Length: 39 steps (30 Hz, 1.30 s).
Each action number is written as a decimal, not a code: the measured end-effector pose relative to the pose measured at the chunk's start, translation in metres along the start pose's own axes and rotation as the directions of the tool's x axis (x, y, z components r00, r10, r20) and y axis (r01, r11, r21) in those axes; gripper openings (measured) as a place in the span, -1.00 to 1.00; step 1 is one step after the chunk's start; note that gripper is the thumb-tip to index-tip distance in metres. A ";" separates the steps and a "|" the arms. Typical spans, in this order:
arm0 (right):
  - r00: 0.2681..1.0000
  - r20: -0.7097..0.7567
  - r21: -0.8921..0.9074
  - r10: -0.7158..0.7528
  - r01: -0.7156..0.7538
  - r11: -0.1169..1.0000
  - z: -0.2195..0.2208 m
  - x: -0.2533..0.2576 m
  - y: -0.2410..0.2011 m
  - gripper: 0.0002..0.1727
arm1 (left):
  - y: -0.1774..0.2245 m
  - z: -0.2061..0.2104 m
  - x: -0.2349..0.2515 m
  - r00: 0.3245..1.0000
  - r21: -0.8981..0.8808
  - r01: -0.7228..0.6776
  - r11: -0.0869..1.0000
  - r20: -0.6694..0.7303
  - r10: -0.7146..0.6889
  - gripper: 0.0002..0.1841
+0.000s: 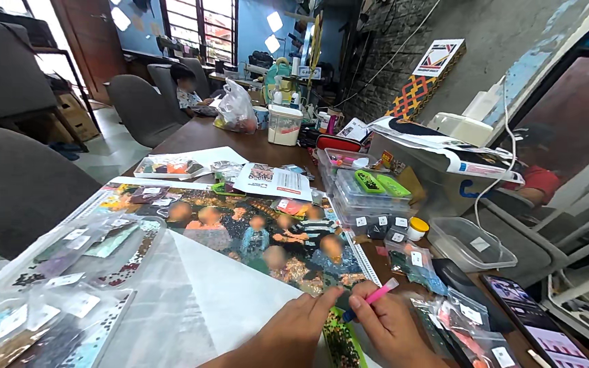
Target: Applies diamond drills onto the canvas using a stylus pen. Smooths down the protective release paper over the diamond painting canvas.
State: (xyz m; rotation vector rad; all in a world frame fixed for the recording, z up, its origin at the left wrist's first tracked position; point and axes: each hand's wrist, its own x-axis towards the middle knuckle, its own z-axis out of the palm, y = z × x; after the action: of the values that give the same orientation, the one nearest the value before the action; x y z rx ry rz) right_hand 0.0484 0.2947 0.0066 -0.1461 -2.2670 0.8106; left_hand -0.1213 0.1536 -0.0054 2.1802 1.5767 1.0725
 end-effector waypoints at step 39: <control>0.972 -0.160 0.083 0.171 -0.159 0.984 -0.030 -0.001 0.010 -0.68 | -0.002 0.002 0.000 1.000 0.049 -0.012 0.999 -0.017 0.013 0.20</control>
State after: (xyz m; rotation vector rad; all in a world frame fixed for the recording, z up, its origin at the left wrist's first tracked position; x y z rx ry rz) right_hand 0.0681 0.3175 0.0165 -0.3613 -2.0860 0.9273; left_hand -0.1210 0.1547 -0.0080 2.2211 1.6152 1.0708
